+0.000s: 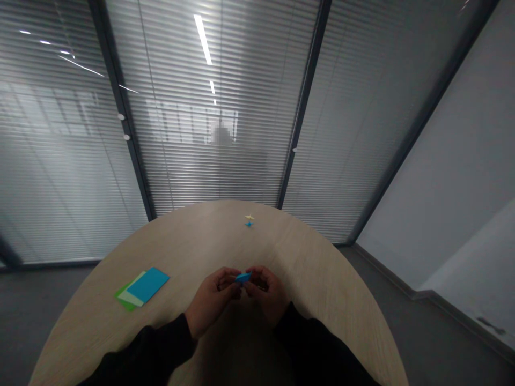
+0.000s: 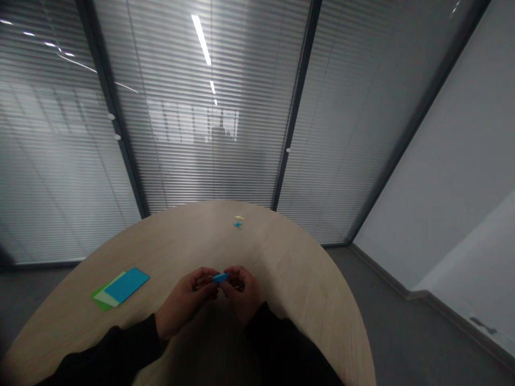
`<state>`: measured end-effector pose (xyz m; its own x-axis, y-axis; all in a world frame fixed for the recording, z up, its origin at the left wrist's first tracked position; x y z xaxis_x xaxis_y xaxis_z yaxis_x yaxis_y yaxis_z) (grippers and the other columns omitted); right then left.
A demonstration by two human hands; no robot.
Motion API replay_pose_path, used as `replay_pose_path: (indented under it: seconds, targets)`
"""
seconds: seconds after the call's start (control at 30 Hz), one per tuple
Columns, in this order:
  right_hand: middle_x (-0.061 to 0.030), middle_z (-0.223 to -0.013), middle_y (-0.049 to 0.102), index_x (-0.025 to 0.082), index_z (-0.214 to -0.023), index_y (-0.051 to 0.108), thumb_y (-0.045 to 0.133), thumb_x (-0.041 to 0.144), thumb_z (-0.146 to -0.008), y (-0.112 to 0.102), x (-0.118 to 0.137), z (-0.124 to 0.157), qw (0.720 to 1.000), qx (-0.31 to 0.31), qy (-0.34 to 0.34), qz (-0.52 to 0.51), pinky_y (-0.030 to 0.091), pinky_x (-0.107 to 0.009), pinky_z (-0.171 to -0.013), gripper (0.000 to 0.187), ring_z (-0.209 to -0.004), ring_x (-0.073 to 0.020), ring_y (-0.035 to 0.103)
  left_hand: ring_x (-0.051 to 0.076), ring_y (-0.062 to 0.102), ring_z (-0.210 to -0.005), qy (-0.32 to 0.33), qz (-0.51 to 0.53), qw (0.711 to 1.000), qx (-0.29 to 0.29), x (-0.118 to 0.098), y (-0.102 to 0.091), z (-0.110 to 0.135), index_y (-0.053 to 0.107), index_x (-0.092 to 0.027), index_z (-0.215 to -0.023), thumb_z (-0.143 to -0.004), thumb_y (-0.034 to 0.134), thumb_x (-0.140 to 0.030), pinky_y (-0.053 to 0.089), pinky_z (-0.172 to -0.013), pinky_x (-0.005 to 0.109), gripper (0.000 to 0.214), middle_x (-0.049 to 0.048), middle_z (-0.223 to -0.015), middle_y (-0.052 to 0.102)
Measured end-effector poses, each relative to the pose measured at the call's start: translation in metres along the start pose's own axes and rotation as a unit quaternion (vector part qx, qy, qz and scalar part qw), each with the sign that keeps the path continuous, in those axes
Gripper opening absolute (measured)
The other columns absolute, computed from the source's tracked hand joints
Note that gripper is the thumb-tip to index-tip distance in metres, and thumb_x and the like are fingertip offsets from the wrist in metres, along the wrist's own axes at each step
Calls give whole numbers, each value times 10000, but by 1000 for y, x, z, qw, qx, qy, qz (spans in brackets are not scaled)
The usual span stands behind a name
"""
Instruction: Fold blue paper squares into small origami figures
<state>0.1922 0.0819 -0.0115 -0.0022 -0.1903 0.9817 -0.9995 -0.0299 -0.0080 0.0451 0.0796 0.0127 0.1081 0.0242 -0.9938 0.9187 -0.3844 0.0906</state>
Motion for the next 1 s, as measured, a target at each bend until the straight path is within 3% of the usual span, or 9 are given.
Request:
replay_pose_path:
  seconds: [0.27, 0.43, 0.6, 0.77, 1.0]
  targets:
    - [-26, -777, 705, 178, -899, 652, 713, 347, -741, -5, 10, -2, 999, 35, -6, 8, 489, -275, -607, 240, -667, -158, 637, 184, 651, -745, -35, 57, 998, 7, 6, 0, 0, 639, -146, -1055, -866, 596, -520, 512, -726, 330, 421, 80, -918, 692]
    - [-12, -774, 706, 186, -918, 660, 718, 350, -736, -9, 15, -2, 997, 65, 4, 28, 499, -283, -626, 252, -658, -148, 640, 160, 631, -688, -38, 39, 998, 31, 7, 1, -2, 632, -152, -920, -812, 680, -491, 487, -663, 283, 359, 49, -822, 678]
    - [-20, -827, 708, 194, -989, 637, 758, 375, -713, -5, 9, -1, 995, 95, 8, -5, 520, -311, -681, 351, -722, -166, 671, 162, 612, -682, -25, 10, 999, 42, 0, 4, 0, 651, -148, -953, -821, 658, -493, 466, -644, 275, 369, 41, -779, 666]
    - [11, -765, 671, 198, -1024, 605, 802, 379, -678, -3, 3, 0, 994, 84, 15, -66, 516, -298, -655, 438, -661, -146, 654, 168, 599, -667, -22, -66, 997, 26, -2, 2, 0, 672, -146, -854, -830, 643, -476, 451, -639, 280, 332, 40, -743, 666]
    - [-12, -793, 685, 193, -989, 629, 815, 420, -664, 1, 1, 2, 995, 71, 23, -60, 533, -322, -682, 438, -702, -167, 668, 168, 569, -648, -1, -100, 995, 3, -1, -2, -1, 656, -152, -797, -834, 629, -493, 427, -621, 269, 344, 33, -700, 649]
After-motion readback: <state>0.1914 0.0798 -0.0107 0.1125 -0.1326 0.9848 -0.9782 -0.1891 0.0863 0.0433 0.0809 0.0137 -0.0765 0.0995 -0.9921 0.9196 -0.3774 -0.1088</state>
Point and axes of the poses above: each hand's wrist, its own z-axis away from the middle knuckle, its own y-axis out of the palm, x = y × z, the point moved 6 cm from there along -z, towards the middle knuckle
